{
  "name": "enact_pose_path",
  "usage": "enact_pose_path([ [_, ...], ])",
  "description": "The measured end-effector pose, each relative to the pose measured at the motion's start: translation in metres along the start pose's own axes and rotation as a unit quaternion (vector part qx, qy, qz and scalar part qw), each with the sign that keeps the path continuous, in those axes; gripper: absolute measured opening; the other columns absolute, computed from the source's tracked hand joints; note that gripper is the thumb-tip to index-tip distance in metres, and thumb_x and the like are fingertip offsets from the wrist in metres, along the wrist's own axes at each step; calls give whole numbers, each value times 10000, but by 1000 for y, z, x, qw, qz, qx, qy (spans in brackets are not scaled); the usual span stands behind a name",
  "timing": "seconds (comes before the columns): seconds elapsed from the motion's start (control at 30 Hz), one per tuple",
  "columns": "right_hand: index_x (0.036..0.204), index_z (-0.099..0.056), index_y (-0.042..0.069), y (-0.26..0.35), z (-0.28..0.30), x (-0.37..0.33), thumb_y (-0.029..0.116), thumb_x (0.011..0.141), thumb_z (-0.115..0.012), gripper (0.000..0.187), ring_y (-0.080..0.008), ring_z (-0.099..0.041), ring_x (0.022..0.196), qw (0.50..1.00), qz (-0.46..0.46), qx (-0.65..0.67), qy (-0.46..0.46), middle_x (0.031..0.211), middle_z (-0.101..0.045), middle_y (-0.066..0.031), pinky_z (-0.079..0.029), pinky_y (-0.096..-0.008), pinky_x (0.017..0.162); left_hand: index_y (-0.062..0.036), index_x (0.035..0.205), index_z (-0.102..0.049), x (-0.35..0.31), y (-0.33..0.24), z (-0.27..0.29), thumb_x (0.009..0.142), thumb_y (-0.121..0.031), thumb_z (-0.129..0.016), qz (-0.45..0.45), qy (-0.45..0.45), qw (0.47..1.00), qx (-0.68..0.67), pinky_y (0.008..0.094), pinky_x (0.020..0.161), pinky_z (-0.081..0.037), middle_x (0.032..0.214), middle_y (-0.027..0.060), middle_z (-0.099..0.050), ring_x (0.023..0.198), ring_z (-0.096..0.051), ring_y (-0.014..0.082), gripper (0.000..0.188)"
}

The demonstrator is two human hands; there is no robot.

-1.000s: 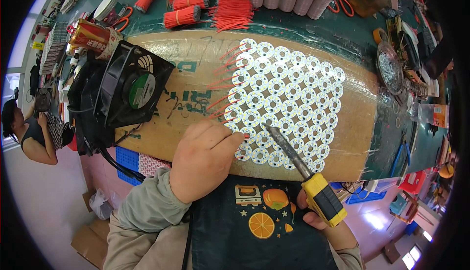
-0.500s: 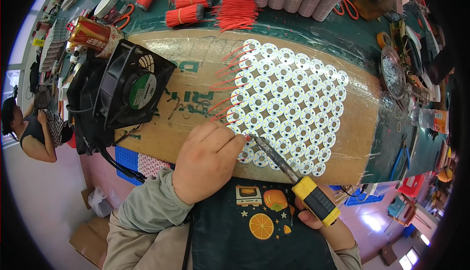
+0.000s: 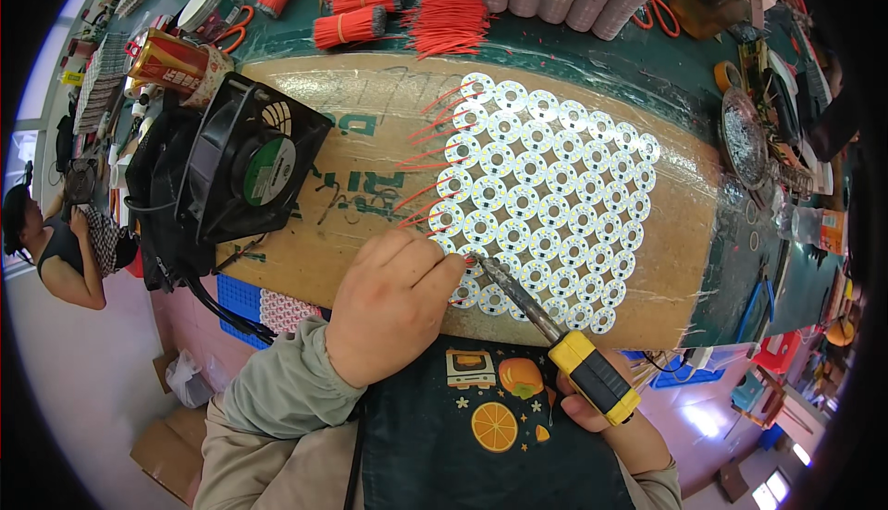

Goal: The person solders red wires onto LED components on an assembly grid using a soldering iron.

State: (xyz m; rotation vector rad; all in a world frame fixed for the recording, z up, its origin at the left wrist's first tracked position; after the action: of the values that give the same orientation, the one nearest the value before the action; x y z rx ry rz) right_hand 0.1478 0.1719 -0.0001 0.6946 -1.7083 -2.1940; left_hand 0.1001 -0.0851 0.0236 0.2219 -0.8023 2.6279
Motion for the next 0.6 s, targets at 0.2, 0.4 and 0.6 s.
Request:
enact_pose_path([
  [0.2,768,-579,61,2,0,1,341,820,-755,335,-210,-531,564,994,13,110,19,655,-550,-37,-405,-325,524,-43,935,-689,1,-1,0,666,28,-693,0,3,1000,4,367,712,-493,838,66,-605,801,-599,251,278],
  [0.4,745,-571,55,1,2,-1,353,797,-782,369,-209,-537,565,995,-11,98,24,640,-544,-42,-406,-327,527,-41,937,-687,1,-1,1,663,27,-695,2,5,1000,7,368,712,-490,830,65,-604,798,-600,253,282],
  [0.6,682,-555,117,-7,1,-5,602,793,-696,517,-272,-545,556,1000,-22,-17,-1,641,-540,-47,-403,-350,516,-45,933,-685,1,-2,1,661,24,-699,8,5,1000,8,370,706,-485,826,62,-601,796,-597,253,281],
])
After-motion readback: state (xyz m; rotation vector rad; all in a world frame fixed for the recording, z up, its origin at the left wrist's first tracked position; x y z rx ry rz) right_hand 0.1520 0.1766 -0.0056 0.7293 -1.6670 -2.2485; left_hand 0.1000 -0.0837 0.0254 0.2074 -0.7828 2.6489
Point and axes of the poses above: each hand's wrist, its own x-axis towards the middle knuckle, its own z-axis out of the back of the hand, y = z × x, the point moved 4 cm from there along x, towards the middle knuckle
